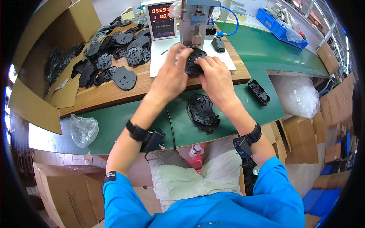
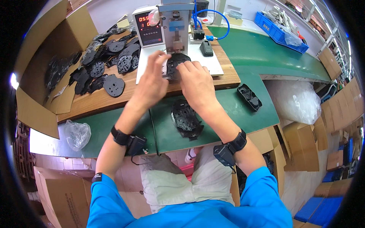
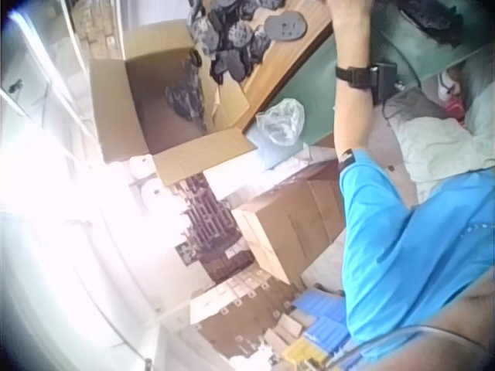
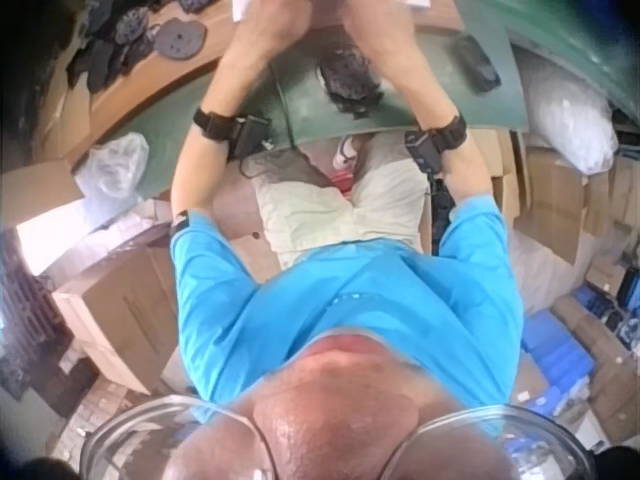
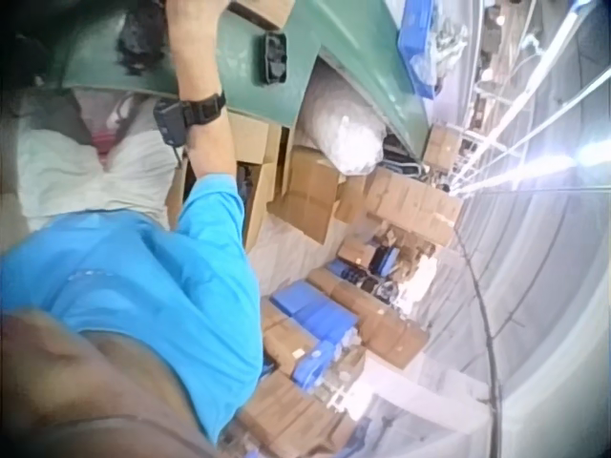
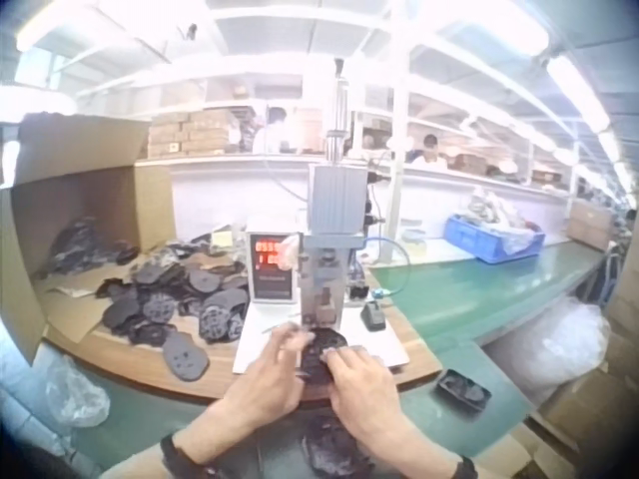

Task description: Assembling computer mouse components using a press machine on a production line.

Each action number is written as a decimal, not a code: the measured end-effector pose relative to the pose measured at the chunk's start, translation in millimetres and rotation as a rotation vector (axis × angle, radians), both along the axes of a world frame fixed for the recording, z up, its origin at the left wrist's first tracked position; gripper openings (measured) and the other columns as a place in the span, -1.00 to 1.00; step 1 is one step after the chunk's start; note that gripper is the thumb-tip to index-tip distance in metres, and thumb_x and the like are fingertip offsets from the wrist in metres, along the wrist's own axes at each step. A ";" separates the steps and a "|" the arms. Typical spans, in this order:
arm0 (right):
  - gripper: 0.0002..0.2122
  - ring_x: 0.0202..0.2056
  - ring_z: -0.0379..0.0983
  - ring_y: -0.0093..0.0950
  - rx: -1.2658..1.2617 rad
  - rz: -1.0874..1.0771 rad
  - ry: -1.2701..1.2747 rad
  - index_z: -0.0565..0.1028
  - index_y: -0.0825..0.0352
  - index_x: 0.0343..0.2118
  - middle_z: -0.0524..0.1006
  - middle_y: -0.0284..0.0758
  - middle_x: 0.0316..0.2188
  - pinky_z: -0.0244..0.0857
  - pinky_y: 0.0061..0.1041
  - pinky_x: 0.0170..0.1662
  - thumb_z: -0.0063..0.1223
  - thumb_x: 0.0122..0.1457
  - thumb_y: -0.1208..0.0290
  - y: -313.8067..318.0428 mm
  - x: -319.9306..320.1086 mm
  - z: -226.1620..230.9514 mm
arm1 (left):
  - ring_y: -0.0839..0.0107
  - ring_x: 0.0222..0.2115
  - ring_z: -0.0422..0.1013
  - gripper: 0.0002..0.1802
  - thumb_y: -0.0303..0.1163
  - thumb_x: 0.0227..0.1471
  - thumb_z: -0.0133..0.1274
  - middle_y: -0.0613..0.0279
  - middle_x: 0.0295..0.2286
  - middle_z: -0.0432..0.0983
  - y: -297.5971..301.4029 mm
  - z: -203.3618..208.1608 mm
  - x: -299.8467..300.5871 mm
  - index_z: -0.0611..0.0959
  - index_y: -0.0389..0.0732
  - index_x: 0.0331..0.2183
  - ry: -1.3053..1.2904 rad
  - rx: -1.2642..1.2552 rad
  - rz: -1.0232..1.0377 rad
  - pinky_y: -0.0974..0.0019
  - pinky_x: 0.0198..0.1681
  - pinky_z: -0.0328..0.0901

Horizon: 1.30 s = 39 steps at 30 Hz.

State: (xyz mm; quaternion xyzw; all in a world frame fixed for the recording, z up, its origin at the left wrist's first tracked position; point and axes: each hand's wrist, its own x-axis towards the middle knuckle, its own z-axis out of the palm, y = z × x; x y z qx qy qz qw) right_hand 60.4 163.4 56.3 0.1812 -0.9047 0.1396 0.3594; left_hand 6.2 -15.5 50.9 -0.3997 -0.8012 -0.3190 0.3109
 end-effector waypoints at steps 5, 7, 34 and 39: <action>-0.70 -0.12 0.46 -0.22 0.011 0.022 -0.021 0.53 0.33 -0.17 0.52 -0.27 -0.24 0.37 -0.21 -0.06 0.19 -0.03 0.66 0.9 1.4 3.9 | -0.10 0.16 0.32 -0.27 -0.40 0.00 0.24 -0.15 0.11 0.39 -99.0 15.5 -31.1 0.39 -0.27 0.21 -0.091 -0.365 0.574 -0.02 0.21 0.30; -0.70 -0.13 0.46 -0.22 0.010 0.016 -0.034 0.54 0.33 -0.17 0.52 -0.27 -0.25 0.38 -0.21 -0.07 0.19 -0.04 0.66 -1.6 1.0 4.0 | -0.09 0.19 0.30 -0.19 -0.16 0.08 0.29 -0.16 0.17 0.35 -143.9 -5.8 -36.9 0.36 -0.25 0.26 -0.137 -0.471 0.802 -0.02 0.19 0.31; -0.65 -0.15 0.48 -0.18 -0.025 0.021 -0.110 0.57 0.35 -0.13 0.56 -0.24 -0.25 0.41 -0.20 -0.04 0.20 -0.07 0.66 -0.6 3.7 11.9 | 0.18 -0.17 0.61 -0.18 -0.63 0.05 0.27 -0.03 0.07 0.55 -121.6 19.9 -16.5 0.38 -0.12 0.32 -0.267 0.227 0.334 0.18 -0.13 0.52; -0.63 -0.13 0.47 -0.18 -0.026 0.009 -0.135 0.58 0.35 -0.09 0.56 -0.23 -0.22 0.40 -0.21 -0.02 0.21 -0.05 0.64 -0.2 3.5 11.5 | 0.16 -0.17 0.57 -0.33 -0.72 0.07 0.15 0.01 -0.05 0.62 -120.7 14.7 -17.3 0.51 -0.14 0.22 -0.238 0.062 0.257 0.19 -0.05 0.43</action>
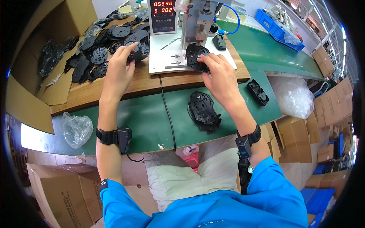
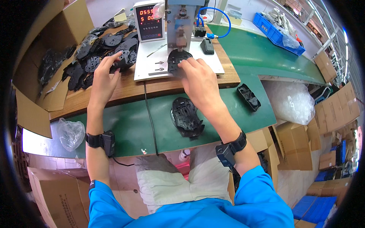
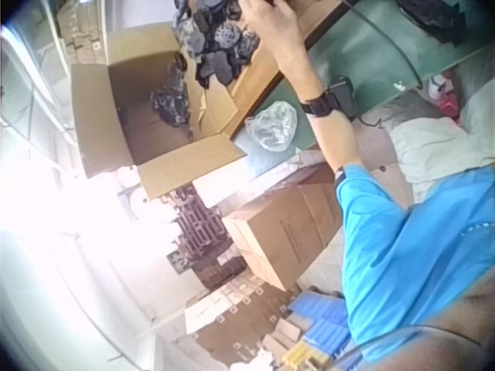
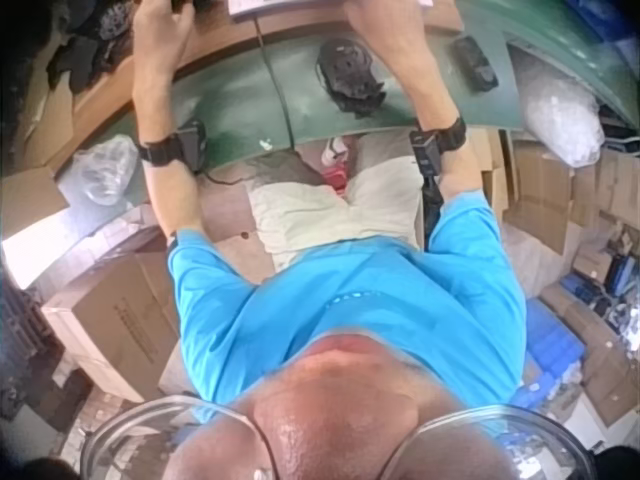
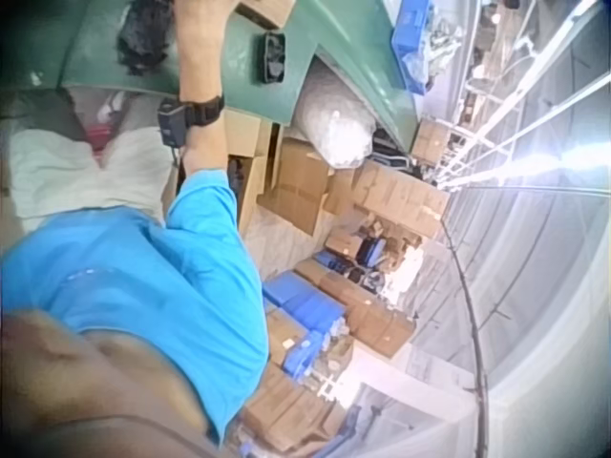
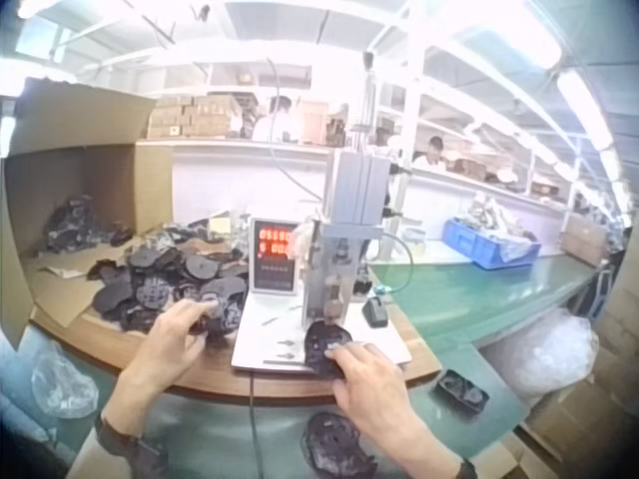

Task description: Assembling computer mouse components using a press machine on a production line.

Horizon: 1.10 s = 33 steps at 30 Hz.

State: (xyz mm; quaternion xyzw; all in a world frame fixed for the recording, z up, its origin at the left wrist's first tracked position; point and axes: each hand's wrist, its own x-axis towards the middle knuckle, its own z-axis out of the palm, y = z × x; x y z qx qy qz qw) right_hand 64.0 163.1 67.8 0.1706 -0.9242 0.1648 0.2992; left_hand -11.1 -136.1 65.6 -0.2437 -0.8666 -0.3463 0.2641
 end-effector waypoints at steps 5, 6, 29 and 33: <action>-0.68 -0.16 0.48 -0.17 0.004 0.010 0.052 0.56 0.35 -0.18 0.55 -0.24 -0.27 0.43 -0.18 -0.07 0.18 -0.08 0.68 -3.8 -1.1 -1.1 | -0.04 -0.06 0.52 -0.54 -0.63 0.12 0.11 -0.11 -0.09 0.61 -2.4 -11.5 -3.3 0.59 -0.21 0.08 0.025 -0.090 -0.011 0.15 0.06 0.36; -0.68 -0.16 0.48 -0.17 0.003 0.008 0.050 0.56 0.35 -0.18 0.55 -0.24 -0.27 0.43 -0.18 -0.07 0.18 -0.08 0.68 -3.3 -0.9 -1.3 | -0.05 -0.07 0.53 -0.56 -0.60 0.15 0.11 -0.13 -0.10 0.61 -1.3 -13.0 -5.6 0.58 -0.21 0.08 0.053 -0.084 -0.011 0.14 0.04 0.37; -0.51 0.07 0.41 -0.05 -0.244 -0.045 -0.076 0.50 0.39 0.04 0.52 -0.11 0.01 0.34 -0.18 0.15 0.16 -0.05 0.66 70.5 126.3 -66.1 | 0.14 -0.05 0.60 -0.55 -0.58 -0.10 0.17 0.10 -0.06 0.66 83.3 6.3 42.5 0.72 -0.10 -0.09 0.620 -0.410 -0.340 0.13 0.01 0.51; -0.51 0.21 0.29 -0.12 -0.159 -0.025 -0.216 0.50 0.30 0.08 0.46 -0.24 0.11 0.23 -0.16 0.25 0.26 0.01 0.45 59.5 128.9 -52.3 | 0.11 -0.01 0.56 -0.50 -0.59 -0.09 0.13 0.10 -0.03 0.62 108.2 7.7 28.1 0.68 -0.11 -0.03 0.504 -0.495 -0.263 0.12 0.04 0.48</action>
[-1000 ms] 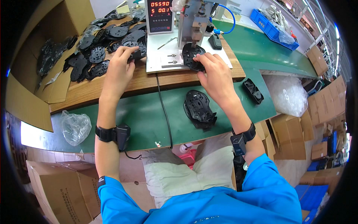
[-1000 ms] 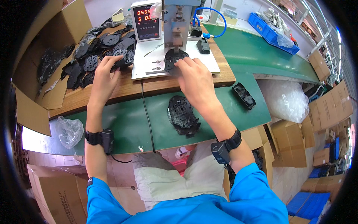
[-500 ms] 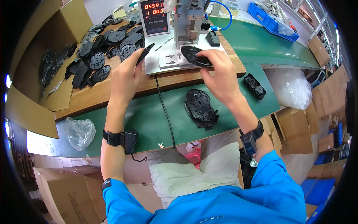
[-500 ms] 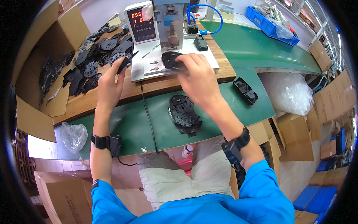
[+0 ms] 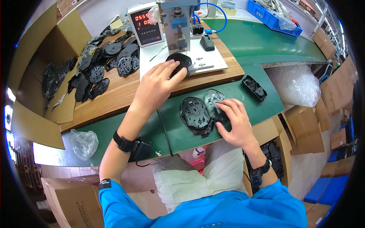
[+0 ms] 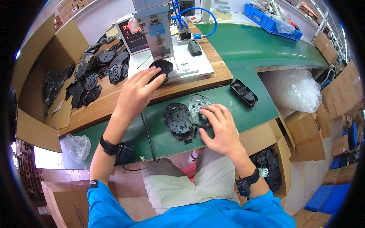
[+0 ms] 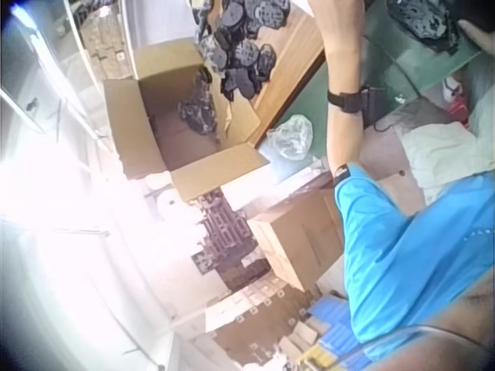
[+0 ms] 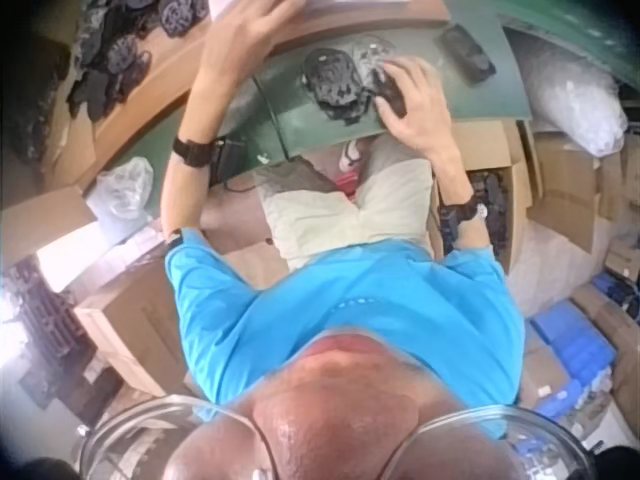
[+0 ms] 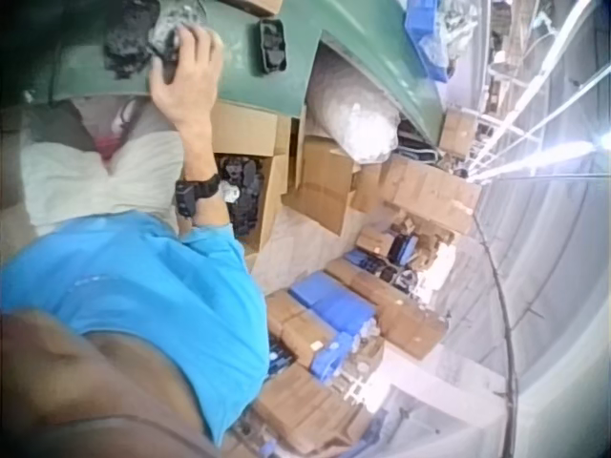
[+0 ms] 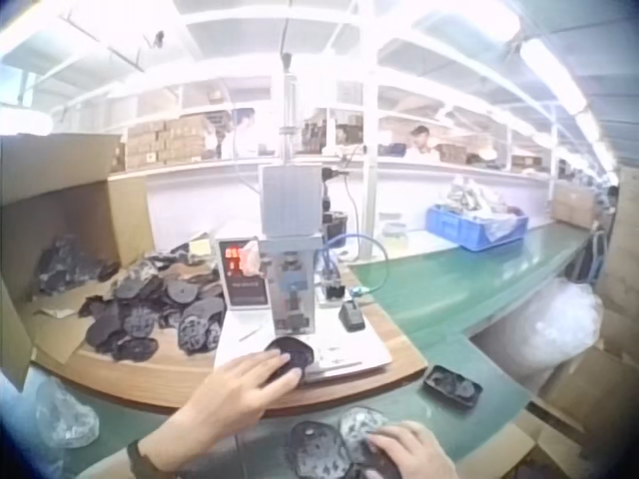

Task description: Assembling computer mouse components using a press machine on a production line.

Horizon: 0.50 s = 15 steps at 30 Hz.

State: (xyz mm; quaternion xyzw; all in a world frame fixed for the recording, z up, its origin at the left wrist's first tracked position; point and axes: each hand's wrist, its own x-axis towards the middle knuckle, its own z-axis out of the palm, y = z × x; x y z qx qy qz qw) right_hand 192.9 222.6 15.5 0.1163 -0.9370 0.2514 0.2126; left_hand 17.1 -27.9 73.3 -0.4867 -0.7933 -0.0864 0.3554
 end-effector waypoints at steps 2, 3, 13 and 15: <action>-0.50 0.26 0.24 -0.15 0.037 0.003 -0.019 0.51 0.26 0.08 0.44 -0.27 0.13 0.18 -0.16 0.28 0.30 0.02 0.36 0.4 -0.3 -2.7 | 0.08 0.01 0.55 -0.49 -0.60 -0.10 0.13 0.07 -0.03 0.61 6.4 -4.2 -6.2 0.65 -0.13 -0.02 -0.024 -0.009 0.014 0.10 0.05 0.47; -0.50 0.26 0.24 -0.16 0.041 0.003 -0.023 0.51 0.26 0.08 0.45 -0.27 0.13 0.18 -0.16 0.28 0.30 0.02 0.36 2.0 0.1 -3.8 | 0.08 0.01 0.55 -0.50 -0.60 -0.10 0.12 0.06 -0.03 0.61 13.1 -5.6 -6.9 0.65 -0.13 -0.03 -0.027 -0.002 0.031 0.09 0.05 0.47; -0.52 0.27 0.23 -0.18 0.101 -0.014 -0.033 0.52 0.23 0.07 0.43 -0.28 0.15 0.18 -0.14 0.28 0.30 0.03 0.35 0.6 1.0 -3.2 | 0.03 0.06 0.51 -0.53 -0.58 -0.02 0.08 -0.01 -0.01 0.59 32.3 -18.8 -1.4 0.61 -0.14 -0.01 -0.055 0.073 0.068 0.06 0.08 0.45; -0.52 0.27 0.24 -0.18 0.103 -0.014 -0.041 0.52 0.22 0.07 0.43 -0.28 0.16 0.18 -0.15 0.28 0.30 0.03 0.35 0.6 0.4 -3.7 | 0.02 0.07 0.50 -0.58 -0.52 0.03 0.07 -0.04 -0.01 0.58 34.8 -22.9 -1.8 0.59 -0.14 -0.01 -0.064 0.064 0.063 0.07 0.09 0.45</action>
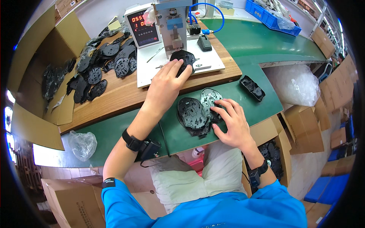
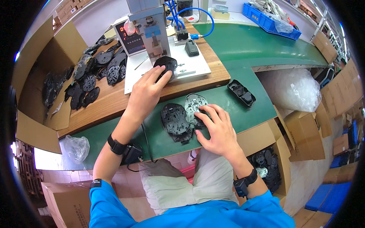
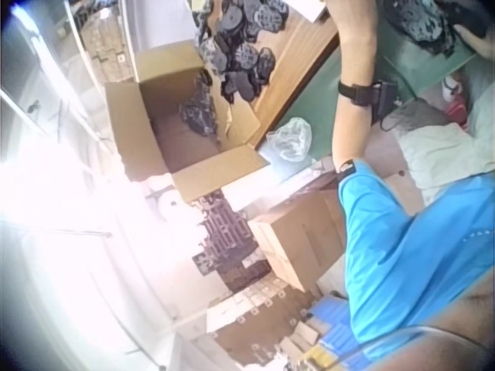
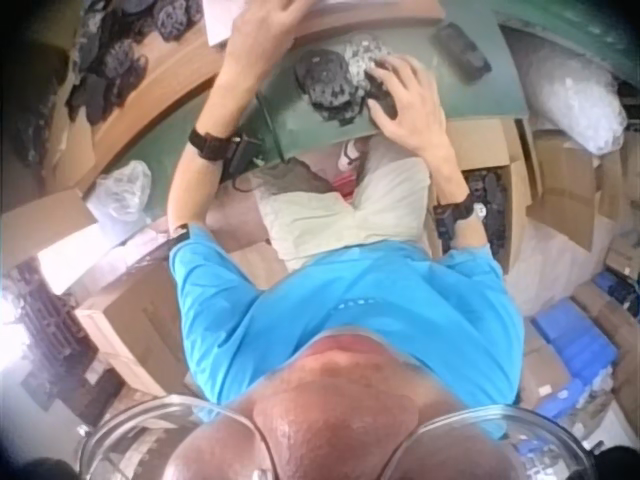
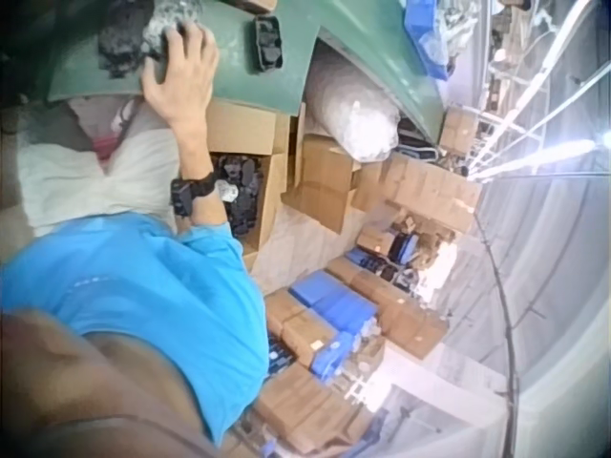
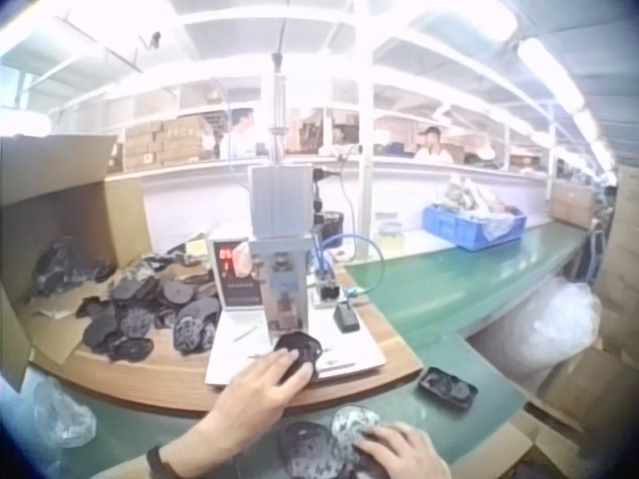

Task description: Assembling computer mouse components using a press machine on a production line.

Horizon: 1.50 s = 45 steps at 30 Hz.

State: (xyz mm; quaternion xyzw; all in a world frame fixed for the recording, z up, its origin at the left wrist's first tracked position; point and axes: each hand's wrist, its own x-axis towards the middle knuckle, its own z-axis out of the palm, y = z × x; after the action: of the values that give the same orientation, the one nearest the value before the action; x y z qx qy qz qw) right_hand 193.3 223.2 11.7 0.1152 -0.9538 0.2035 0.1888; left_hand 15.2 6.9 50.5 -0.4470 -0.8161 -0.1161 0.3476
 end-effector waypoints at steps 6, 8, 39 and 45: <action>-0.52 0.25 0.25 -0.18 0.003 -0.003 0.002 0.52 0.23 0.07 0.43 -0.28 0.16 0.18 -0.15 0.27 0.30 0.03 0.35 -1.4 0.0 -0.3 | 0.00 0.06 0.49 -0.50 -0.62 -0.04 0.07 -0.02 0.00 0.57 5.1 -0.8 9.5 0.63 -0.17 0.00 0.012 0.057 0.062 0.04 0.11 0.43; -0.52 0.25 0.26 -0.18 0.009 -0.011 0.016 0.52 0.23 0.07 0.43 -0.28 0.16 0.19 -0.15 0.26 0.30 0.02 0.34 -2.1 0.3 0.7 | -0.01 0.06 0.48 -0.51 -0.61 -0.02 0.06 -0.03 0.00 0.56 6.2 0.0 9.3 0.63 -0.17 0.00 0.026 0.015 0.066 0.04 0.12 0.42; -0.47 0.12 0.42 -0.14 -0.010 0.142 0.312 0.41 0.36 0.11 0.51 -0.15 0.03 0.30 -0.17 0.13 0.26 0.01 0.56 -59.7 -110.0 64.6 | -0.01 -0.05 0.50 -0.34 -0.63 0.02 0.01 -0.07 0.00 0.45 -5.7 -11.5 -0.1 0.39 -0.28 0.21 -0.073 0.242 0.000 0.07 0.07 0.40; -0.58 -0.12 0.48 -0.14 0.077 0.076 0.268 0.46 0.36 -0.08 0.54 -0.21 -0.24 0.36 -0.12 -0.03 0.22 -0.09 0.68 -63.2 -127.7 55.2 | -0.13 -0.15 0.49 -0.40 -0.71 -0.08 0.05 -0.10 -0.05 0.34 -10.3 -9.1 -1.2 0.37 -0.27 0.06 -0.213 0.367 -0.157 -0.03 -0.08 0.44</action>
State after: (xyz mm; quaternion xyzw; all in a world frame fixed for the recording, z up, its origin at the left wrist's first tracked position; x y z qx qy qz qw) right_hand 65.7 160.1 66.9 0.1845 -0.9220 0.1565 0.3023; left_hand 14.1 -3.4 41.3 -0.4235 -0.7760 -0.3359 0.3249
